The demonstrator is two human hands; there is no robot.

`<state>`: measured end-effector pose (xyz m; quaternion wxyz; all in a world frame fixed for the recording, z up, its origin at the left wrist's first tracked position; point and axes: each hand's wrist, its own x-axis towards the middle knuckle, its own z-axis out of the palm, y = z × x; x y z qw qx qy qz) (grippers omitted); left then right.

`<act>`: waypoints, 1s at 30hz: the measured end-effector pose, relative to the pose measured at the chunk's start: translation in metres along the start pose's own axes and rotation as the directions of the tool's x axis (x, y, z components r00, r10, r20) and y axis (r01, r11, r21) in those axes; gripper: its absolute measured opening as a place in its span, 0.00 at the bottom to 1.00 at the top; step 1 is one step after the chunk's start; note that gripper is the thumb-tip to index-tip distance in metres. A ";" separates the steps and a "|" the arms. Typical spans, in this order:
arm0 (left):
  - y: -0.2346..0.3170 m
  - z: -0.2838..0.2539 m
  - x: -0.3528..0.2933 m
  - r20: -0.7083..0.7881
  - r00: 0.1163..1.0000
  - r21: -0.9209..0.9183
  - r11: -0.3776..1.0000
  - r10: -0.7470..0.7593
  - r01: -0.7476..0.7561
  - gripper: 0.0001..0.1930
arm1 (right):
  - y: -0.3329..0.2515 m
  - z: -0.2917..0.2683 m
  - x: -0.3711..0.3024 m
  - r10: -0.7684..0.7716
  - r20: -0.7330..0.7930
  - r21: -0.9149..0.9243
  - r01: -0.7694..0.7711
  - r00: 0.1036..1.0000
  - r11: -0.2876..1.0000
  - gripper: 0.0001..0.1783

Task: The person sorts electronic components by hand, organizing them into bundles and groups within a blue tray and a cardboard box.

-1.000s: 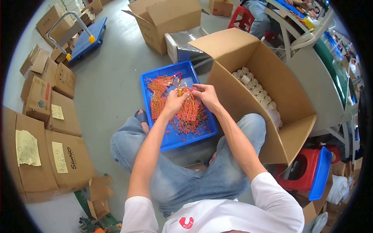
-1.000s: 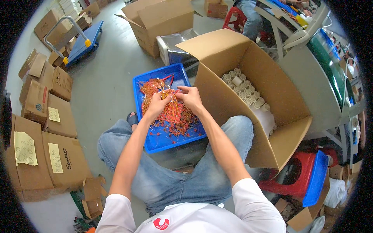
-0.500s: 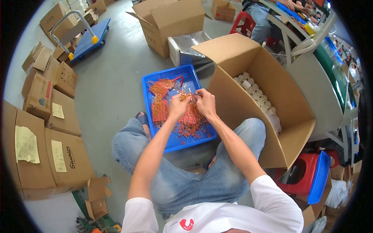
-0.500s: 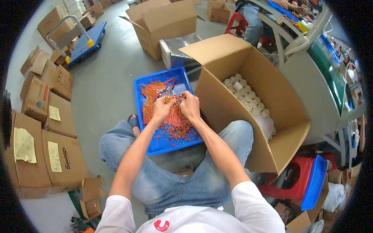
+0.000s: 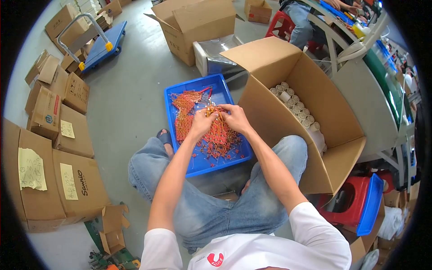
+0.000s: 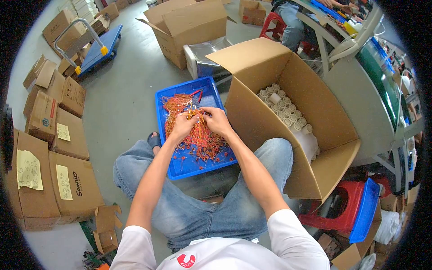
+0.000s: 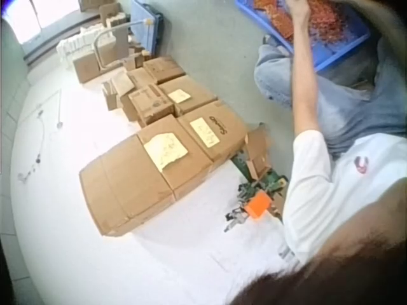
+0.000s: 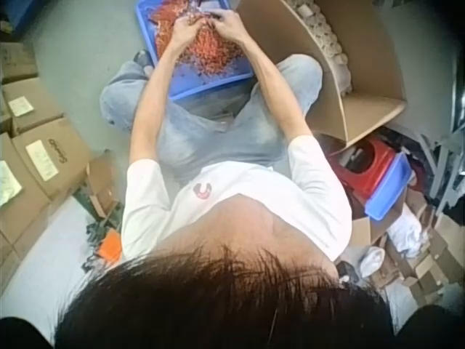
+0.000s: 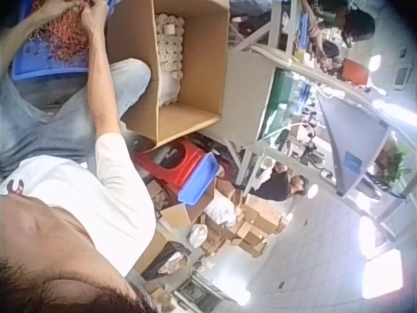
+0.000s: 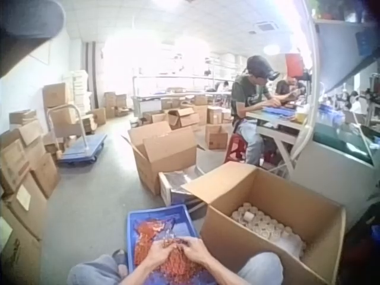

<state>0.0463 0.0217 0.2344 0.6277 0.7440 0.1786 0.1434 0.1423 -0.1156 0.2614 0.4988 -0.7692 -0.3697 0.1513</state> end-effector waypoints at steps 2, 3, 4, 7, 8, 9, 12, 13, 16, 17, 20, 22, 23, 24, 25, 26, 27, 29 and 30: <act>0.005 0.001 -0.003 0.029 0.998 -0.050 0.997 0.064 -0.062 0.10 | -0.010 -0.008 -0.002 0.079 0.032 -0.062 -0.077 0.996 0.995 0.17; 0.004 -0.001 -0.003 0.027 0.998 -0.049 0.997 0.065 -0.063 0.10 | -0.016 -0.009 -0.003 0.077 0.034 -0.061 -0.075 0.996 0.995 0.17; 0.003 -0.003 -0.002 0.044 0.998 -0.025 0.999 0.043 -0.042 0.10 | -0.022 -0.010 -0.005 0.071 0.007 -0.123 -0.070 0.997 0.990 0.17; -0.003 -0.004 0.001 0.045 0.998 0.042 0.998 0.036 -0.038 0.10 | -0.017 -0.008 -0.004 -0.063 -0.056 -0.180 0.052 0.996 0.982 0.16; -0.005 -0.005 0.002 0.028 0.998 0.085 0.995 0.049 -0.051 0.10 | -0.013 -0.006 -0.003 -0.187 -0.090 -0.177 0.169 0.978 0.970 0.15; -0.001 -0.002 0.002 0.032 0.998 0.082 0.995 0.049 -0.052 0.10 | -0.007 -0.005 -0.002 -0.184 -0.092 -0.181 0.166 0.979 0.969 0.15; 0.005 0.005 -0.003 -0.038 0.999 0.292 0.956 0.040 -0.027 0.12 | 0.002 -0.002 -0.001 -0.138 -0.069 -0.109 0.130 0.988 0.985 0.14; 0.005 0.006 -0.006 -0.098 0.992 0.376 0.926 0.081 -0.038 0.12 | 0.000 0.001 -0.002 -0.113 -0.077 -0.120 0.104 0.991 0.987 0.13; 0.018 0.018 -0.014 -0.179 0.981 0.459 0.888 0.078 0.013 0.11 | 0.001 0.010 -0.006 -0.067 -0.152 -0.171 0.041 0.986 0.985 0.12; 0.022 0.023 -0.016 -0.217 0.973 0.467 0.884 0.074 0.037 0.11 | 0.003 0.011 -0.007 -0.050 -0.217 -0.205 0.004 0.975 0.979 0.11; 0.027 0.023 -0.016 -0.247 0.967 0.471 0.880 0.055 0.070 0.11 | 0.000 0.013 -0.007 -0.047 -0.258 -0.209 -0.008 0.965 0.978 0.11; 0.021 0.019 -0.015 -0.241 0.970 0.459 0.884 0.031 0.086 0.12 | -0.003 0.013 -0.007 -0.007 -0.220 -0.219 -0.042 0.975 0.975 0.11; 0.015 0.017 -0.014 -0.215 0.976 0.400 0.914 0.018 0.071 0.14 | -0.004 0.014 -0.007 0.036 -0.189 -0.230 -0.080 0.981 0.970 0.12; 0.012 0.018 -0.012 -0.183 0.983 0.339 0.939 0.010 0.053 0.15 | 0.002 0.013 -0.007 0.035 -0.187 -0.233 -0.079 0.982 0.969 0.12; 0.009 0.019 -0.010 -0.186 0.983 0.335 0.941 0.009 0.055 0.15 | 0.008 0.014 -0.007 0.001 -0.177 -0.246 -0.045 0.984 0.968 0.14; 0.005 0.019 -0.009 -0.225 0.973 0.312 0.950 0.051 0.023 0.18 | 0.015 0.015 -0.007 -0.032 -0.165 -0.258 -0.012 0.986 0.966 0.16; 0.001 0.018 -0.009 -0.266 0.960 0.290 0.957 0.085 -0.005 0.20 | 0.017 0.015 -0.008 -0.027 -0.157 -0.259 -0.015 0.987 0.966 0.16; -0.004 0.009 -0.004 -0.240 0.970 0.298 0.954 0.028 0.046 0.21 | 0.022 0.015 -0.009 -0.205 -0.182 -0.388 0.121 0.962 0.913 0.19; -0.005 0.004 -0.001 -0.211 0.977 0.314 0.946 -0.017 0.084 0.23 | 0.017 0.015 -0.008 -0.201 -0.175 -0.386 0.121 0.964 0.915 0.19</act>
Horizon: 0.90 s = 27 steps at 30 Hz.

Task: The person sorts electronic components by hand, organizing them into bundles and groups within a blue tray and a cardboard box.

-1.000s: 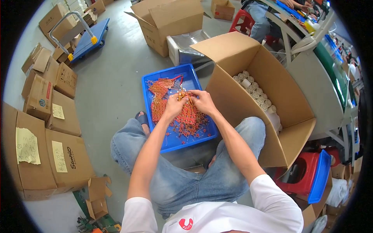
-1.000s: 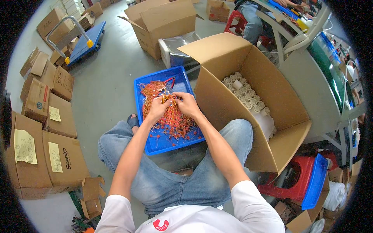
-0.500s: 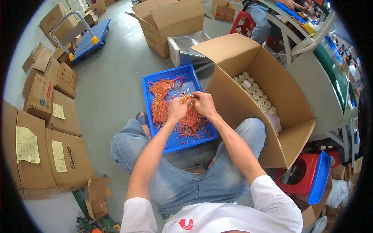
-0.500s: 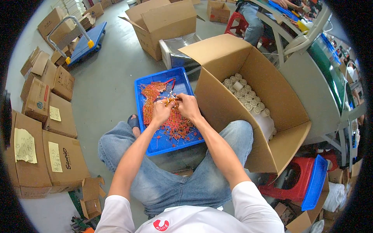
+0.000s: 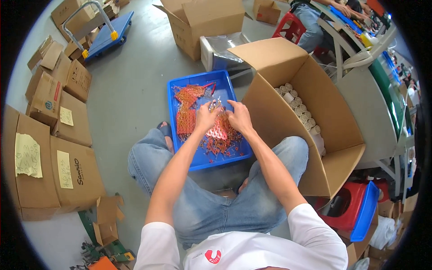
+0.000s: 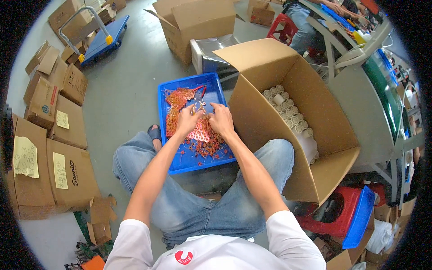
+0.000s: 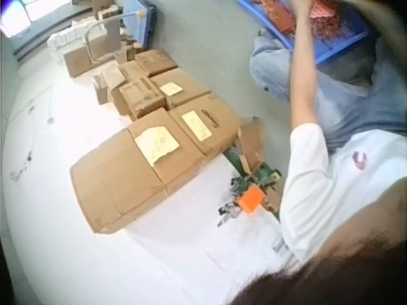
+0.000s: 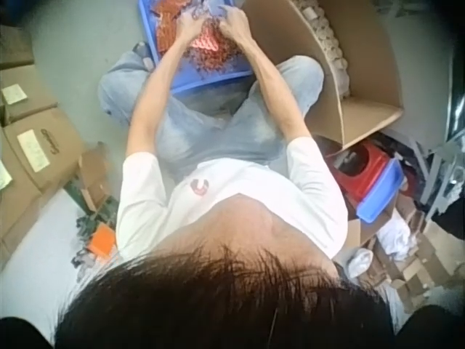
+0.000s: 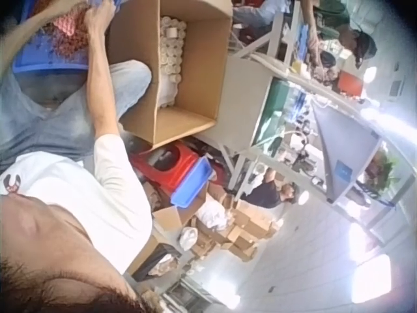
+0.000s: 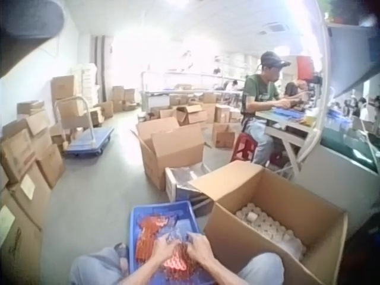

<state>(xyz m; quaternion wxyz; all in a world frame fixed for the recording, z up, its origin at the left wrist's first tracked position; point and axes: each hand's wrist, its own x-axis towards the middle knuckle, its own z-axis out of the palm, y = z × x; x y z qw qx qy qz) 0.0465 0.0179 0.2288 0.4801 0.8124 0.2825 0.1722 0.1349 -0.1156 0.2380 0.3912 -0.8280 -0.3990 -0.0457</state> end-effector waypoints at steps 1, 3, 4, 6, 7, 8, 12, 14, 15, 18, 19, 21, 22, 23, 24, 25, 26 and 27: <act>-0.001 0.000 0.000 -0.079 0.997 0.012 1.000 0.027 -0.026 0.21 | -0.003 -0.003 0.001 0.186 0.117 0.107 -0.198 0.976 0.974 0.21; -0.004 -0.001 0.002 -0.111 0.994 -0.039 0.999 0.000 -0.005 0.19 | -0.006 -0.002 0.005 0.338 0.214 0.148 -0.372 0.917 0.916 0.21; -0.003 -0.002 0.004 -0.142 0.990 -0.090 0.996 -0.020 0.007 0.18 | -0.004 -0.003 0.005 0.337 0.212 0.148 -0.371 0.917 0.917 0.21; -0.008 -0.007 0.011 -0.178 0.983 -0.172 0.985 -0.041 0.010 0.16 | -0.004 -0.007 0.004 0.297 0.679 0.484 -0.713 0.671 0.507 0.16; -0.009 -0.012 0.014 -0.105 0.990 -0.212 0.975 -0.094 0.070 0.16 | -0.011 -0.006 0.003 0.262 0.662 0.547 -0.691 0.703 0.472 0.11; -0.011 -0.016 0.015 -0.031 0.989 -0.248 0.960 -0.144 0.132 0.16 | -0.015 -0.008 0.005 0.258 0.663 0.548 -0.690 0.703 0.472 0.11; 0.021 -0.022 0.005 0.250 0.967 -0.749 0.642 0.044 0.165 0.12 | -0.003 -0.021 0.011 0.274 0.597 0.602 -0.646 0.754 0.469 0.09; 0.029 -0.032 0.001 0.350 0.936 -0.824 0.482 0.021 0.298 0.13 | -0.011 -0.026 0.011 0.307 0.606 0.702 -0.675 0.734 0.227 0.09; 0.034 -0.036 -0.002 0.450 0.893 -0.854 0.302 0.022 0.423 0.15 | -0.016 -0.031 0.012 0.306 0.595 0.732 -0.659 0.743 0.176 0.10; 0.028 -0.026 -0.011 0.531 0.836 -0.799 0.408 0.136 0.441 0.15 | -0.012 -0.027 0.014 0.247 0.606 0.749 -0.647 0.756 0.142 0.09; 0.023 -0.016 -0.012 0.515 0.852 -0.780 0.464 0.098 0.419 0.16 | -0.005 -0.022 0.012 0.250 0.602 0.750 -0.644 0.758 0.148 0.09; 0.014 -0.003 -0.013 0.449 0.892 -0.763 0.540 0.045 0.357 0.15 | 0.001 -0.011 0.007 0.337 0.361 0.739 -0.487 0.870 0.466 0.07; 0.012 0.003 -0.015 0.374 0.927 -0.730 0.615 -0.007 0.299 0.15 | 0.001 -0.008 0.006 0.336 0.360 0.738 -0.486 0.870 0.468 0.07; 0.008 0.012 -0.016 0.250 0.968 -0.698 0.689 -0.022 0.196 0.13 | 0.001 -0.004 0.004 0.408 0.255 0.630 -0.471 0.877 0.617 0.07; 0.007 0.016 -0.018 0.249 0.968 -0.699 0.688 -0.024 0.197 0.13 | -0.005 -0.001 0.003 0.457 0.138 0.494 -0.461 0.879 0.738 0.07; 0.006 0.020 -0.019 0.149 0.988 -0.504 0.856 -0.044 0.114 0.11 | -0.010 0.001 0.001 0.464 0.082 0.501 -0.439 0.882 0.746 0.09; 0.005 0.023 -0.020 0.046 0.998 -0.266 0.963 -0.037 0.048 0.10 | -0.013 -0.001 -0.001 0.464 0.084 0.501 -0.440 0.882 0.745 0.09; 0.005 0.026 -0.021 0.006 0.997 -0.276 0.959 -0.073 0.071 0.08 | -0.016 -0.002 -0.002 0.456 0.067 0.471 -0.431 0.888 0.770 0.10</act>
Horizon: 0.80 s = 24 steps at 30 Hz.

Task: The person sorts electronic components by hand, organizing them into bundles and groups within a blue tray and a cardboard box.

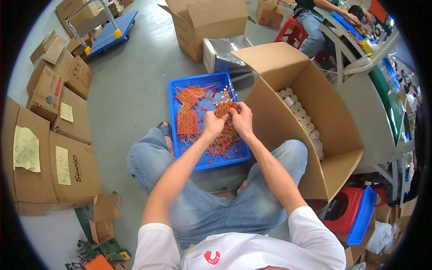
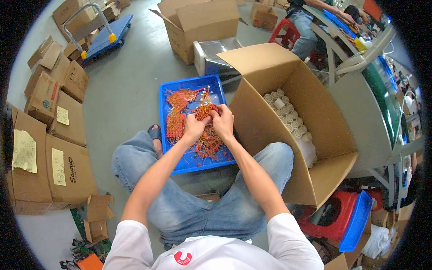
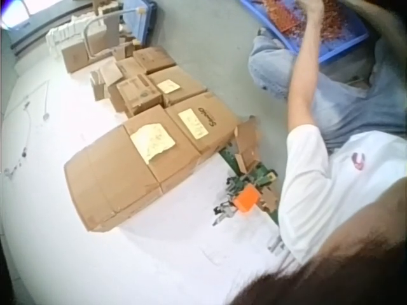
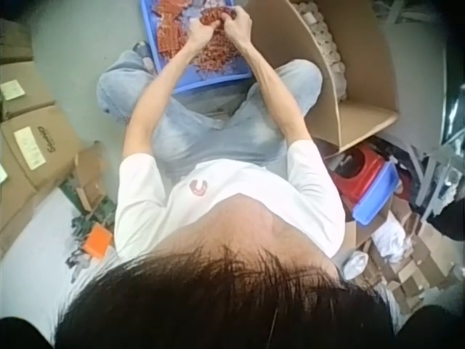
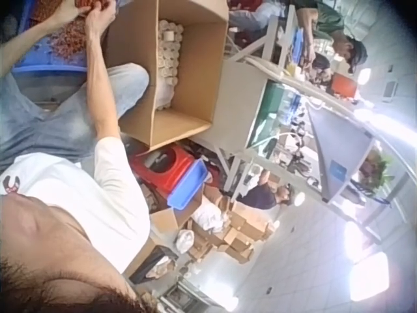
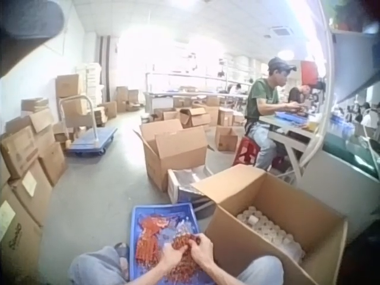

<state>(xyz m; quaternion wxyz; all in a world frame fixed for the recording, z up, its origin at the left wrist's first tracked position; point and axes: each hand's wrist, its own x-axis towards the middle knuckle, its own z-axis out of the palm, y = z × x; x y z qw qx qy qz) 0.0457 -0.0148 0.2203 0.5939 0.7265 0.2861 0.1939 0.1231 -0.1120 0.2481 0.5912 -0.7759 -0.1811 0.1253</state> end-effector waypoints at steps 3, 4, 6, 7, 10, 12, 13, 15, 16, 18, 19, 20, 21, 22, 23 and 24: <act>-0.005 0.002 0.005 -0.098 0.994 -0.144 0.989 -0.053 0.039 0.12 | -0.007 0.001 0.000 0.035 0.000 -0.022 -0.035 0.999 0.999 0.11; -0.008 0.001 0.008 -0.089 0.991 -0.238 0.968 -0.102 0.078 0.10 | -0.008 0.000 0.002 -0.006 -0.040 -0.067 0.003 0.999 0.998 0.12; -0.007 -0.002 0.010 -0.049 0.987 -0.340 0.932 -0.153 0.127 0.10 | -0.005 -0.004 0.010 -0.173 -0.161 -0.190 0.141 0.972 0.972 0.13; -0.003 -0.001 0.009 0.006 0.980 -0.436 0.882 -0.197 0.180 0.09 | 0.001 -0.011 0.016 -0.083 -0.150 -0.165 0.058 0.985 0.985 0.11; 0.008 -0.002 0.003 0.140 0.970 -0.546 0.802 -0.198 0.243 0.09 | 0.004 -0.011 0.019 0.075 -0.039 0.177 -0.067 0.996 0.982 0.09; 0.019 -0.006 -0.003 0.199 0.958 -0.584 0.760 -0.207 0.286 0.09 | 0.002 -0.007 0.011 0.197 0.071 0.494 -0.206 0.978 0.845 0.08; 0.023 -0.006 -0.005 0.258 0.944 -0.617 0.716 -0.207 0.326 0.10 | 0.003 -0.007 0.011 0.198 0.070 0.493 -0.206 0.978 0.845 0.08; 0.023 -0.006 -0.003 0.199 0.960 -0.652 0.705 -0.196 0.279 0.10 | 0.004 -0.009 0.016 0.185 0.089 0.552 -0.203 0.979 0.808 0.07; 0.023 -0.005 -0.002 0.139 0.973 -0.683 0.693 -0.185 0.230 0.09 | 0.006 -0.010 0.018 0.182 0.089 0.553 -0.200 0.979 0.809 0.07; 0.023 -0.010 0.002 0.117 0.977 -0.655 0.725 -0.178 0.211 0.10 | 0.009 -0.013 0.022 0.052 0.007 0.146 -0.052 0.999 0.988 0.07; 0.023 -0.013 0.003 0.096 0.980 -0.625 0.756 -0.173 0.195 0.10 | 0.010 -0.015 0.023 0.052 0.006 0.146 -0.052 0.999 0.988 0.07; 0.024 -0.013 0.002 0.080 0.981 -0.621 0.761 -0.174 0.186 0.09 | 0.011 -0.017 0.024 0.018 -0.001 -0.034 -0.018 1.000 0.999 0.07; 0.025 -0.014 0.002 0.080 0.982 -0.620 0.762 -0.174 0.186 0.09 | 0.009 -0.018 0.023 -0.015 -0.001 -0.212 0.015 1.000 0.977 0.07; 0.026 -0.016 0.002 0.083 0.984 -0.606 0.776 -0.156 0.174 0.09 | 0.006 -0.017 0.020 -0.015 -0.001 -0.210 0.015 1.000 0.977 0.07; 0.027 -0.016 0.002 0.087 0.987 -0.592 0.789 -0.137 0.162 0.09 | 0.005 -0.013 0.015 -0.100 -0.013 -0.233 0.094 0.995 0.968 0.07; 0.028 -0.015 0.002 0.091 0.987 -0.592 0.790 -0.134 0.161 0.09 | 0.004 -0.013 0.014 -0.186 -0.028 -0.259 0.172 0.982 0.950 0.07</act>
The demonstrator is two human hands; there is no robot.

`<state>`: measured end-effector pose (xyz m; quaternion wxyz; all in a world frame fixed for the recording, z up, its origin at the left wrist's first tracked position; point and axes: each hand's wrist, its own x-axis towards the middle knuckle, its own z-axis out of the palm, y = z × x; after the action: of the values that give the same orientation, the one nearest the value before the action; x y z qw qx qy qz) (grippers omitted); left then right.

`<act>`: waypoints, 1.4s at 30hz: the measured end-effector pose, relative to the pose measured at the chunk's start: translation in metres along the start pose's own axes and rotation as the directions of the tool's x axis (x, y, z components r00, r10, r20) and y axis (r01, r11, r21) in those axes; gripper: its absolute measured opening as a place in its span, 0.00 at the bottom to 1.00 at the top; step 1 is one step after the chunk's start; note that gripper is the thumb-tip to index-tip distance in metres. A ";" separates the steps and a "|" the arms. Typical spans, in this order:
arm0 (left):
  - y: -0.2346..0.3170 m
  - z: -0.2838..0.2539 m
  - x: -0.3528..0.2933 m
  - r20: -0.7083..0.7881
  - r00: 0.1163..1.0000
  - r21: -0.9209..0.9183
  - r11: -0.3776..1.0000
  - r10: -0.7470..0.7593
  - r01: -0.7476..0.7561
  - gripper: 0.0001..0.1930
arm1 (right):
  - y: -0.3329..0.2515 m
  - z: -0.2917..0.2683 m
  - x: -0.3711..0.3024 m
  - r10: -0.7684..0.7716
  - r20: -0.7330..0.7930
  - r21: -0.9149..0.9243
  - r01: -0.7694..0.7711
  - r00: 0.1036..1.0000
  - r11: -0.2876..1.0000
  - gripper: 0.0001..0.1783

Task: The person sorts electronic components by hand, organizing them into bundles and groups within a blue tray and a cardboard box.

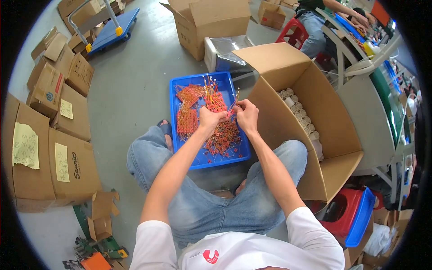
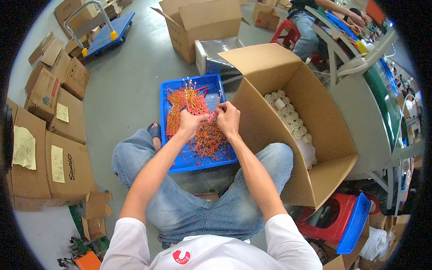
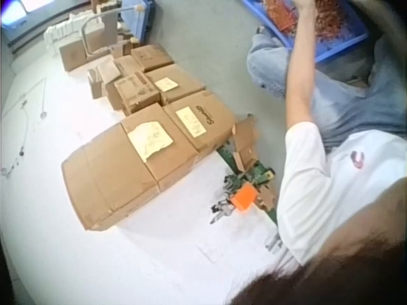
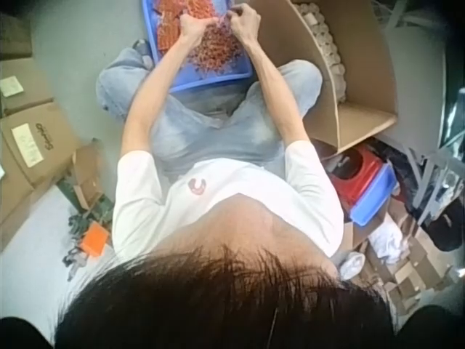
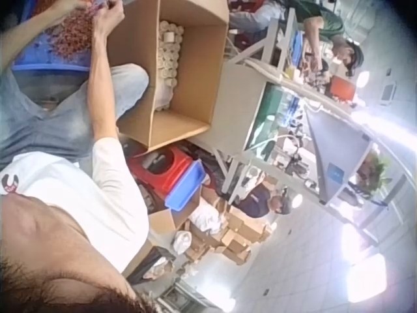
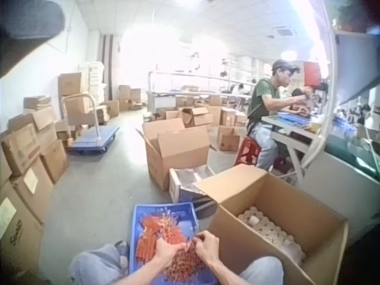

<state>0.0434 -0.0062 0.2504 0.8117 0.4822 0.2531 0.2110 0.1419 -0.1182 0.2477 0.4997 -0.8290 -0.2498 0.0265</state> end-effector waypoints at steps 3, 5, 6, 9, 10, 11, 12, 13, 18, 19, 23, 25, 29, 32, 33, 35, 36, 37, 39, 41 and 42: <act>-0.001 0.000 0.003 -0.018 0.996 0.131 0.987 0.092 -0.089 0.10 | 0.003 0.003 0.005 0.213 0.113 0.399 -0.241 0.971 0.885 0.06; -0.001 -0.008 0.008 0.017 0.994 0.239 0.964 0.112 -0.113 0.10 | -0.002 0.002 0.003 0.234 0.188 0.421 -0.294 0.954 0.858 0.07; 0.001 -0.004 0.005 0.020 0.994 0.238 0.965 0.108 -0.110 0.10 | -0.001 -0.001 0.002 0.263 0.255 0.433 -0.353 0.931 0.829 0.09; 0.002 0.003 -0.002 -0.013 0.994 0.258 0.961 0.111 -0.104 0.10 | 0.001 -0.002 0.000 0.173 0.157 0.204 -0.203 0.972 0.958 0.19; -0.001 0.004 -0.003 -0.028 0.990 0.285 0.950 0.141 -0.127 0.09 | 0.002 0.001 -0.002 0.170 0.158 0.205 -0.201 0.973 0.958 0.19; -0.004 0.004 -0.003 -0.043 0.984 0.313 0.938 0.171 -0.150 0.08 | 0.004 0.005 -0.005 0.048 0.091 0.092 -0.056 0.995 0.994 0.21; -0.006 0.002 -0.001 -0.044 0.984 0.315 0.937 0.174 -0.152 0.08 | 0.005 0.009 -0.006 -0.083 0.037 -0.032 0.084 0.996 0.996 0.22; -0.008 0.001 0.001 -0.059 0.974 0.343 0.921 0.216 -0.184 0.09 | 0.006 0.013 -0.006 -0.085 0.037 -0.029 0.086 0.996 0.996 0.22; -0.013 0.000 0.016 -0.034 0.967 0.459 0.864 0.251 -0.208 0.11 | 0.038 0.024 0.007 0.104 0.016 0.192 -0.105 0.994 0.976 0.16; -0.013 -0.011 0.017 -0.023 0.949 0.484 0.834 0.315 -0.266 0.12 | 0.025 0.026 0.003 0.104 0.034 0.198 -0.109 0.994 0.974 0.16; -0.017 -0.006 0.017 -0.034 0.938 0.521 0.807 0.344 -0.277 0.14 | 0.032 0.019 0.001 0.175 0.415 0.415 -0.357 0.893 0.837 0.15; -0.024 -0.014 0.019 -0.055 0.934 0.553 0.790 0.353 -0.266 0.14 | 0.019 0.019 -0.001 0.175 0.340 0.263 -0.272 0.924 0.926 0.13; -0.037 -0.022 0.020 -0.078 0.971 0.535 0.831 0.228 -0.152 0.16 | -0.003 0.022 -0.017 -0.027 0.110 -0.034 0.030 0.994 0.999 0.12; -0.035 -0.014 0.018 -0.097 0.965 0.531 0.833 0.245 -0.158 0.15 | 0.004 0.022 -0.016 -0.058 0.021 -0.015 0.058 0.998 0.998 0.12; -0.032 -0.017 0.020 -0.098 0.963 0.535 0.830 0.249 -0.160 0.15 | 0.004 0.022 -0.014 -0.006 0.054 -0.019 0.007 0.999 1.000 0.14; -0.025 -0.022 0.023 -0.206 0.929 0.522 0.838 0.306 -0.160 0.13 | 0.005 0.022 -0.012 0.042 0.088 -0.019 -0.040 0.995 0.999 0.15; -0.016 -0.005 0.014 -0.177 0.938 0.479 0.858 0.299 -0.183 0.11 | 0.024 0.017 -0.013 -0.104 0.009 -0.145 0.104 0.995 0.984 0.18; -0.013 -0.007 0.013 -0.176 0.936 0.483 0.855 0.306 -0.189 0.11 | 0.023 0.018 -0.011 -0.274 -0.036 -0.263 0.255 0.961 0.930 0.21; -0.009 -0.011 0.013 -0.180 0.962 0.379 0.917 0.204 -0.124 0.12 | 0.019 0.019 -0.007 -0.132 0.019 -0.068 0.133 0.991 0.989 0.23; -0.006 -0.019 0.016 -0.093 0.987 0.372 0.924 0.129 -0.086 0.12 | 0.011 0.018 -0.003 0.001 0.107 0.115 -0.013 0.994 0.993 0.25; -0.005 -0.021 0.016 0.000 0.999 0.366 0.930 0.044 -0.041 0.12 | 0.005 0.017 -0.001 0.087 0.207 0.296 -0.147 0.974 0.944 0.24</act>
<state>0.0436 0.0154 0.2343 0.7019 0.6294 0.2809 0.1796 0.1384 -0.1065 0.2352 0.5948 -0.7472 -0.2395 0.1748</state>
